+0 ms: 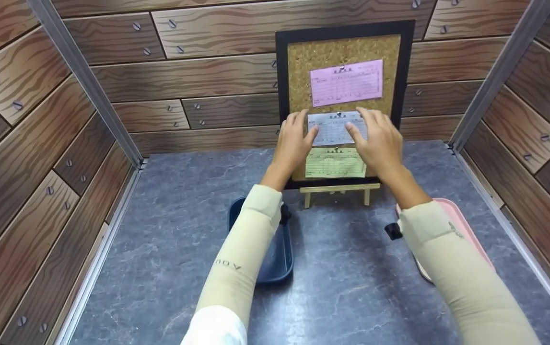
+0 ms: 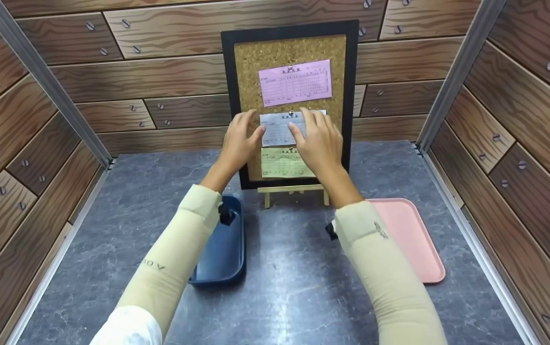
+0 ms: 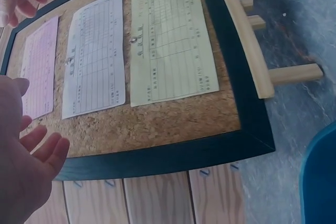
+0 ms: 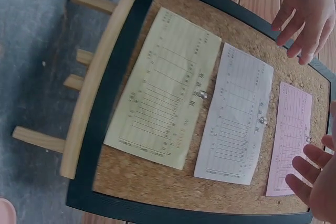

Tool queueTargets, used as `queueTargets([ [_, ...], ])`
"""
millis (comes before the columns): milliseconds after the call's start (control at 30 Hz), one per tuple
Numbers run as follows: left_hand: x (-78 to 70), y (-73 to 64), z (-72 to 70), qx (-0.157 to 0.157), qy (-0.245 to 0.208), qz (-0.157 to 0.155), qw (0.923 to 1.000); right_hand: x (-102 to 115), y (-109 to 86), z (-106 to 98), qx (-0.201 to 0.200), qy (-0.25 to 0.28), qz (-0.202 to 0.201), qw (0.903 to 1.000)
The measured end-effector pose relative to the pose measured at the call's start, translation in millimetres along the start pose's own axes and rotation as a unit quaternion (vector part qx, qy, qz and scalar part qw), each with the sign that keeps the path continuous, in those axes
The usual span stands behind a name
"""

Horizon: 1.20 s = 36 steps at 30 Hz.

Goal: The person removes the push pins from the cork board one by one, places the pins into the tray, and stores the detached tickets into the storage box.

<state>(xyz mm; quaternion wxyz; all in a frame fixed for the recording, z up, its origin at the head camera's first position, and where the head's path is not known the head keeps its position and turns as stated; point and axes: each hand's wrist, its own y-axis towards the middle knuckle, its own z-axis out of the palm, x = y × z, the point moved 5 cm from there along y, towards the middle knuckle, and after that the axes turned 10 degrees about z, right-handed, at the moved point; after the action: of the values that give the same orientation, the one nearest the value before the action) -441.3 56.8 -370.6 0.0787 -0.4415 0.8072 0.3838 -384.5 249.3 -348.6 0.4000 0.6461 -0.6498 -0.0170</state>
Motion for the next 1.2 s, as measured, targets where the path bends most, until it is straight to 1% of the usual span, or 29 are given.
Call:
queueTargets([
  [133, 1.4, 11.5, -0.8, -0.009, -0.020, -0.012, 0.9997, 6, 11.6, -2, -0.015, -0.001, -0.009, 0.9998],
  [267, 2.2, 20.6, -1.6, -0.023, -0.032, -0.023, 0.9990, 8, 19.9, 1, -0.023, -0.005, -0.014, 0.9996],
  [433, 1.0, 32.3, 0.5, -0.048, -0.032, -0.023, 0.9980, 11, 30.1, 8, -0.040, -0.020, -0.041, 0.9981],
  [533, 1.9, 37.6, 3.0, -0.066, -0.051, -0.027, 0.9961, 14, 39.7, 12, -0.049, -0.023, -0.046, 0.9975],
  [633, 4.0, 42.0, 4.1, -0.081, -0.077, -0.040, 0.9929, 16, 50.5, 14, -0.052, -0.021, -0.034, 0.9978],
  [733, 5.6, 45.7, 4.8, -0.088, -0.096, -0.054, 0.9900, 17, 60.6, 16, -0.054, -0.015, -0.020, 0.9982],
  [900, 2.6, 49.7, 4.7, -0.102, -0.105, -0.085, 0.9856, 15, 75.3, 17, -0.052, 0.000, 0.011, 0.9986],
  [1067, -3.7, 52.8, 5.0, -0.115, -0.107, -0.120, 0.9804, 8, 86.1, 23, -0.038, 0.018, 0.058, 0.9974],
  [1200, -4.2, 54.5, 4.5, -0.126, -0.124, -0.144, 0.9736, 4, 92.1, 27, -0.033, 0.031, 0.087, 0.9952],
])
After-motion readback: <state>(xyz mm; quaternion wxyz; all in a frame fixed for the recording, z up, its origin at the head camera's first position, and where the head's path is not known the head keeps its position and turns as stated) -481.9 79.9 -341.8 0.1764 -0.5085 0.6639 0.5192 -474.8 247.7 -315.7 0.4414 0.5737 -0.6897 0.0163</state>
